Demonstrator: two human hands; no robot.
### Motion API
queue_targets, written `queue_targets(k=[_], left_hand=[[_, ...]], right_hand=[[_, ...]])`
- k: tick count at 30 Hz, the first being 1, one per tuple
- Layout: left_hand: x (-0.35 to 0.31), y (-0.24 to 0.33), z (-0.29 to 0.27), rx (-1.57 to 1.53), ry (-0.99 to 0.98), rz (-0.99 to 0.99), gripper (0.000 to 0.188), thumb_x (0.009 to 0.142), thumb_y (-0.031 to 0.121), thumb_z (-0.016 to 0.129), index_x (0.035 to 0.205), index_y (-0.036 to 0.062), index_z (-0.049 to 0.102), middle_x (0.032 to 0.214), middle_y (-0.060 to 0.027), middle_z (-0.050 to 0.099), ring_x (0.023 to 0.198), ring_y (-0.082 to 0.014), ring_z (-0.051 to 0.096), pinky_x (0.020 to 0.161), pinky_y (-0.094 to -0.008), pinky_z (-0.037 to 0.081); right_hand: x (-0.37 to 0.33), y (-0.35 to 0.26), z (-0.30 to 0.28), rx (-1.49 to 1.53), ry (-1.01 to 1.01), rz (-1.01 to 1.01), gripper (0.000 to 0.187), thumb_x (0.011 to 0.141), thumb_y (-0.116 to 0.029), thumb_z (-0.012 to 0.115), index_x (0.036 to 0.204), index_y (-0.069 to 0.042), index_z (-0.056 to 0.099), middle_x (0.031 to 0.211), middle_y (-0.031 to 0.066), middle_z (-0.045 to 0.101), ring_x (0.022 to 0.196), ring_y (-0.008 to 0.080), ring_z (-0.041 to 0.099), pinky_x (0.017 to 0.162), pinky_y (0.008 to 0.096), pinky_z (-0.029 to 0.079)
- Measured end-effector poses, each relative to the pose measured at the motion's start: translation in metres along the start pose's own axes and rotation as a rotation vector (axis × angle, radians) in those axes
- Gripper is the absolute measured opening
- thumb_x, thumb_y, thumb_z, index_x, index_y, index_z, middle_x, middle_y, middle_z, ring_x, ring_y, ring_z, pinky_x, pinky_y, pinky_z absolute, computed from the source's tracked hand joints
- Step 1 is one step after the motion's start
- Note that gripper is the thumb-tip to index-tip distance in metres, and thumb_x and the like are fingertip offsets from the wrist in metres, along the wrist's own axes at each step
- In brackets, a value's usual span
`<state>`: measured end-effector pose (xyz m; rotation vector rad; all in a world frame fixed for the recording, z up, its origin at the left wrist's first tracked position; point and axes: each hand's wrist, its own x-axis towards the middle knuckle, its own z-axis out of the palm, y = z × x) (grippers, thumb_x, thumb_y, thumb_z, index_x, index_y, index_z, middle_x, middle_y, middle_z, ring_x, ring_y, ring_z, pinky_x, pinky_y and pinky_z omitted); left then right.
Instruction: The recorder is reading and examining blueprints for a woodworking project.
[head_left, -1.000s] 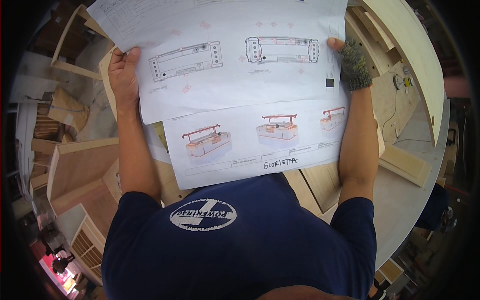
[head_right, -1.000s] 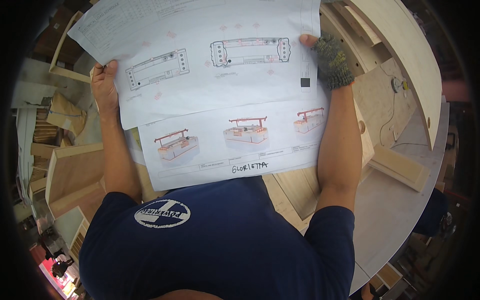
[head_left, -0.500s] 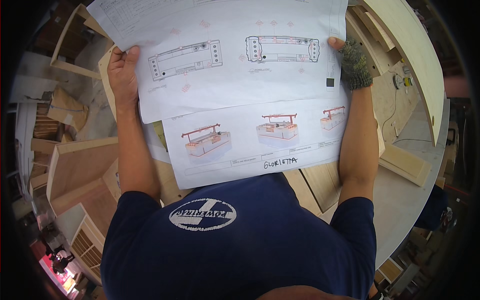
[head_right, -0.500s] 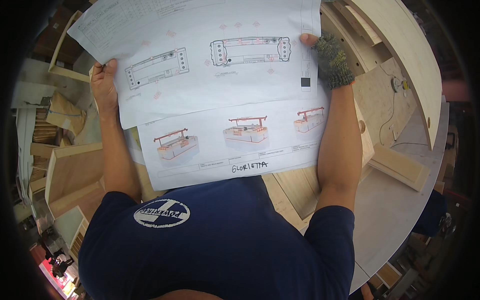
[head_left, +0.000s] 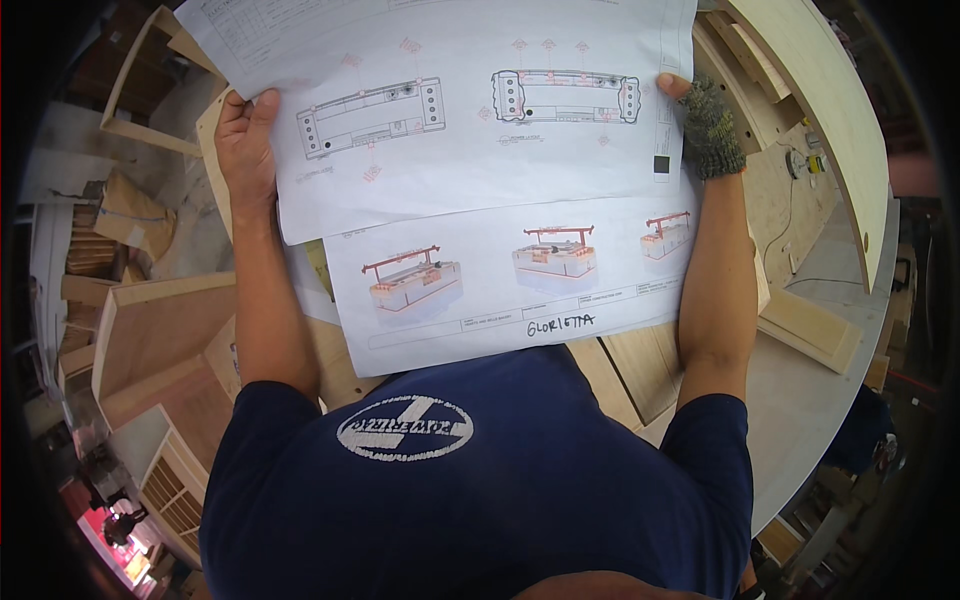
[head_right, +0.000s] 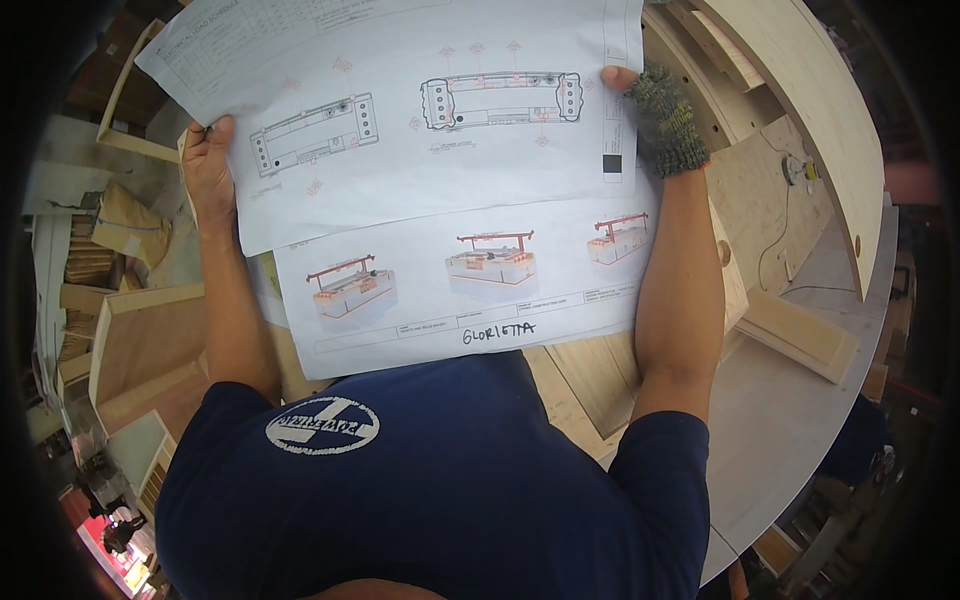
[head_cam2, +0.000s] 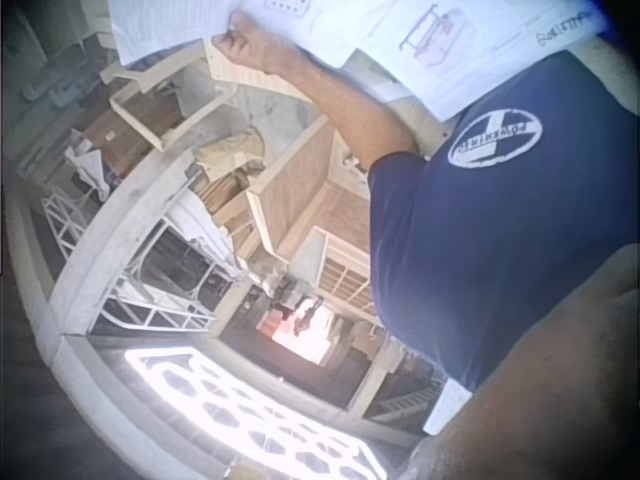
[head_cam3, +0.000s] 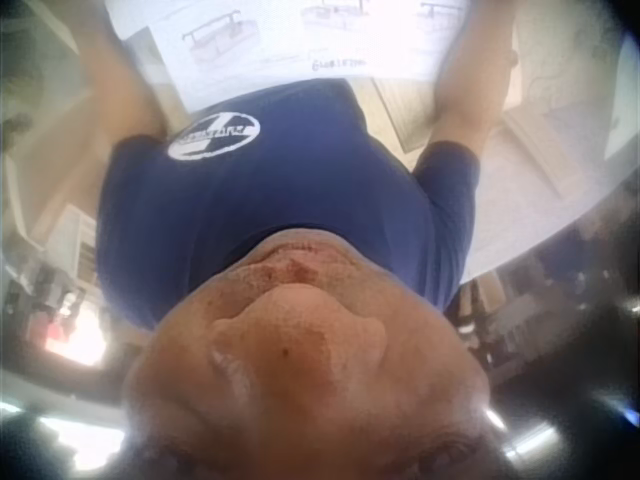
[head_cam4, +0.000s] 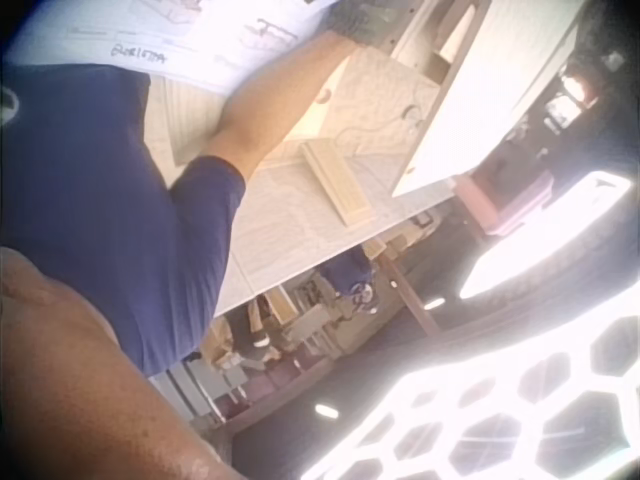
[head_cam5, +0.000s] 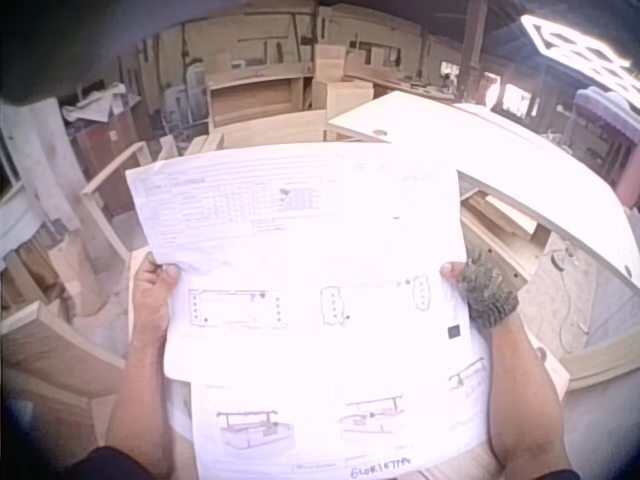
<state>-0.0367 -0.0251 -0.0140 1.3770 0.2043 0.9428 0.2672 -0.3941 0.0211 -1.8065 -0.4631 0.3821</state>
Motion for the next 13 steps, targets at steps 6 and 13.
queue_targets(k=[6, 13], left_hand=[[0.001, 0.001, 0.006, -0.01, 0.013, 0.015, 0.024, 0.093, 0.01, 0.065, 0.112, -0.001, 0.057, 0.108, -0.0112, 0.067, 0.095, -0.0135, 0.064, 0.087, -0.0253, 0.05], [0.003, 0.002, 0.003, 0.01, 0.027, 0.038, 0.022, 0.092, 0.008, 0.065, 0.111, -0.0018, 0.057, 0.106, -0.0139, 0.069, 0.091, -0.0147, 0.066, 0.084, -0.0265, 0.053]], right_hand=[[-0.008, -0.01, 0.005, -0.004, 0.007, 0.054, 0.081, 0.066, -0.049, 0.079, 0.121, 0.006, 0.057, 0.102, 0.0216, 0.066, 0.085, 0.0282, 0.068, 0.074, 0.0376, 0.058], [-0.01, -0.015, 0.007, 0.081, 0.01, -0.029, 0.089, 0.065, -0.045, 0.082, 0.131, 0.005, 0.049, 0.107, 0.0227, 0.064, 0.09, 0.0289, 0.067, 0.081, 0.039, 0.058]])
